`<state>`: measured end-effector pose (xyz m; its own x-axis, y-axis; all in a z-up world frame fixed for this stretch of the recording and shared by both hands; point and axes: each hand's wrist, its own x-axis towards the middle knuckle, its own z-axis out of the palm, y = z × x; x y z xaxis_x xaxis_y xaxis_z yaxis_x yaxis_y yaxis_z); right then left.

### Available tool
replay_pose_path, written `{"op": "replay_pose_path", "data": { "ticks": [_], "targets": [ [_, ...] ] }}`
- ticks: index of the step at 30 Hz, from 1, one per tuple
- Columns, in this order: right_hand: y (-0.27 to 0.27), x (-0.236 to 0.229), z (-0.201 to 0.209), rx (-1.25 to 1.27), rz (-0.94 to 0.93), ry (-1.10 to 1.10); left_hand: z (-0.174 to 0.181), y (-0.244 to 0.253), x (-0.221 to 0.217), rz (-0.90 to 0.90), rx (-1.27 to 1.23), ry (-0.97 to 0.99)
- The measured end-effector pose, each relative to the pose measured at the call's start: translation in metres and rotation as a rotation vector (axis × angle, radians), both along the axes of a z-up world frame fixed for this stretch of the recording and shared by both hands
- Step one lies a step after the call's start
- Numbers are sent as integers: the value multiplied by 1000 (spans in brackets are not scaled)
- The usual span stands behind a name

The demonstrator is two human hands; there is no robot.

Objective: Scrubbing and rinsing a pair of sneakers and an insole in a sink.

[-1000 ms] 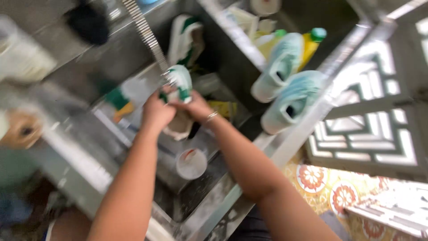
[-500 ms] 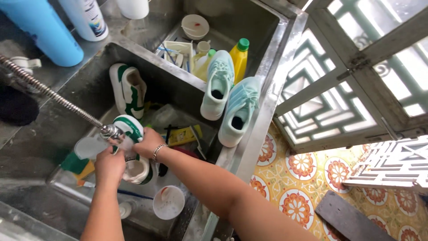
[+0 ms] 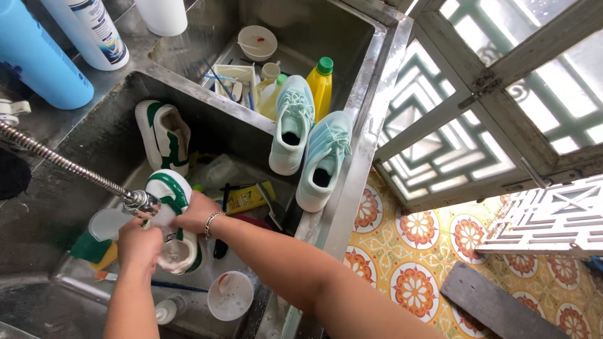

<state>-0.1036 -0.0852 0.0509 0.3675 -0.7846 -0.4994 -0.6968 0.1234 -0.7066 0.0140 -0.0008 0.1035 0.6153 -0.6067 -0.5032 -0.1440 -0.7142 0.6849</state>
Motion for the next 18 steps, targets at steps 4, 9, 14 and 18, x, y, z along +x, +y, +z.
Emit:
{"op": "replay_pose_path", "data": {
  "ticks": [4,9,14,18],
  "targets": [
    [-7,-4,0,17,-59,-20,-36,5,12,-24,8,77],
    [-8,-4,-8,-9,-91,-71,-61,1,23,-9,-314,400],
    [-11,-2,-10,-43,-215,-92,-121,2,30,209,-435,609],
    [-8,0,3,-64,-318,-56,-92,4,-2,449,-426,564]
  ]
}}
